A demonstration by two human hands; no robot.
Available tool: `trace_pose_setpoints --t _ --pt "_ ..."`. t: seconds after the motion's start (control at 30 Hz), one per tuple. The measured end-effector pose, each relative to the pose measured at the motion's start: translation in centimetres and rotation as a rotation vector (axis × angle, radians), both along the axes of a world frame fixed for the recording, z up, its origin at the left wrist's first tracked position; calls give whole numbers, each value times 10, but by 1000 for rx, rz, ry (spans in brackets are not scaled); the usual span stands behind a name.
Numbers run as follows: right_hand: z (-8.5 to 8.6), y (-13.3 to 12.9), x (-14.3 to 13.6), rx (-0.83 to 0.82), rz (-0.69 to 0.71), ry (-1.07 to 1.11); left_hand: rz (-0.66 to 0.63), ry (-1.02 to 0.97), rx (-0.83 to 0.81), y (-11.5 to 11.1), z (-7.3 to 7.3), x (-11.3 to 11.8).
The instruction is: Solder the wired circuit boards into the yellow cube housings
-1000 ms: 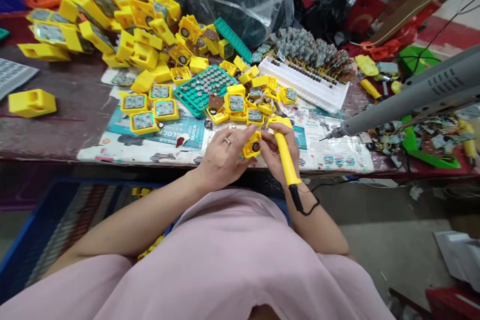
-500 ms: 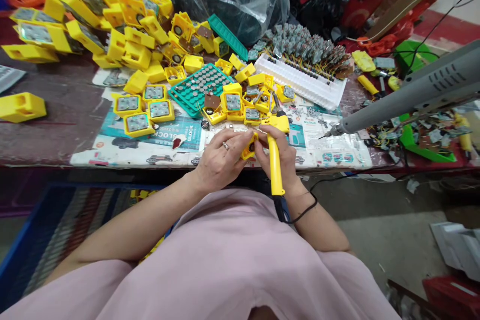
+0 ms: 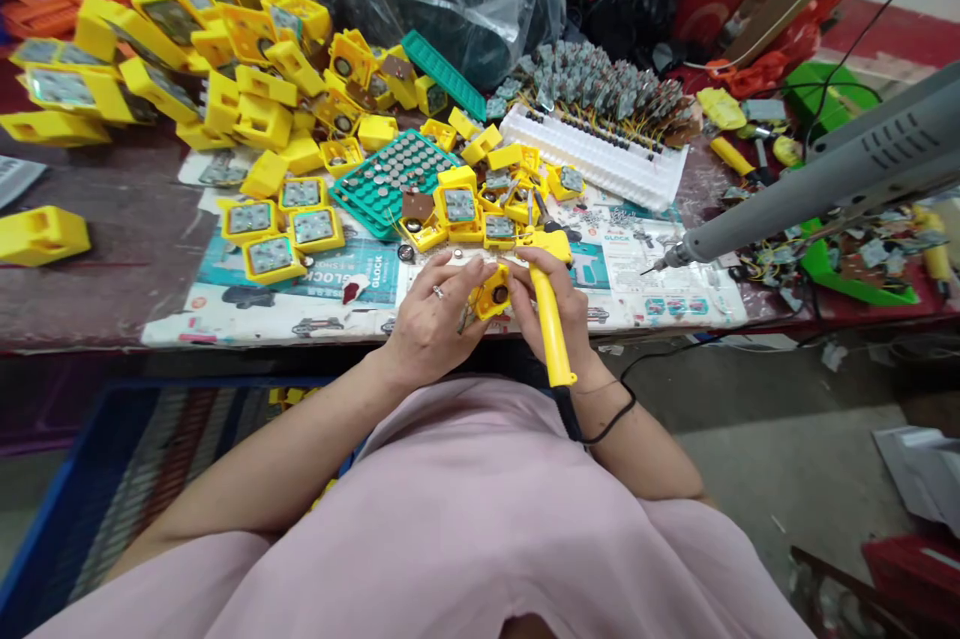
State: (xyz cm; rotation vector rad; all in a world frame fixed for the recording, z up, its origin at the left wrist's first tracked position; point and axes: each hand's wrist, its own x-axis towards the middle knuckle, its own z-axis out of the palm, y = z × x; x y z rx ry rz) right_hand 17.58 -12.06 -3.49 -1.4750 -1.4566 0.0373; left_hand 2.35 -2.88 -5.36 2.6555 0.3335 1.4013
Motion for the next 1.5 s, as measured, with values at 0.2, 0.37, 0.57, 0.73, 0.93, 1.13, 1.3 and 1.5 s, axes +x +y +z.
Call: trace_pose_setpoints --t 0.2,0.37,0.57,0.73,0.93,1.13,1.3,1.5 --pt "0 0 0 -28 -4 12 32 2 33 -2 2 1" --pt "-7 3 -1 -25 -55 -63 8 -13 37 -5 1 4" --pt "-14 4 -1 -83 31 226 16 14 -13 -3 -1 1" --pt "-12 1 -4 -45 44 340 49 0 17 -3 2 0" --pt "-14 0 -4 -60 6 302 49 -17 27 -5 2 3" --pt "-16 1 -4 -51 3 358 69 -27 63 -5 1 4" --pt "-12 0 -4 -68 -41 306 70 -25 52 -5 2 4" --pt "-10 -1 -3 -40 -62 228 56 -44 52 -5 2 4"
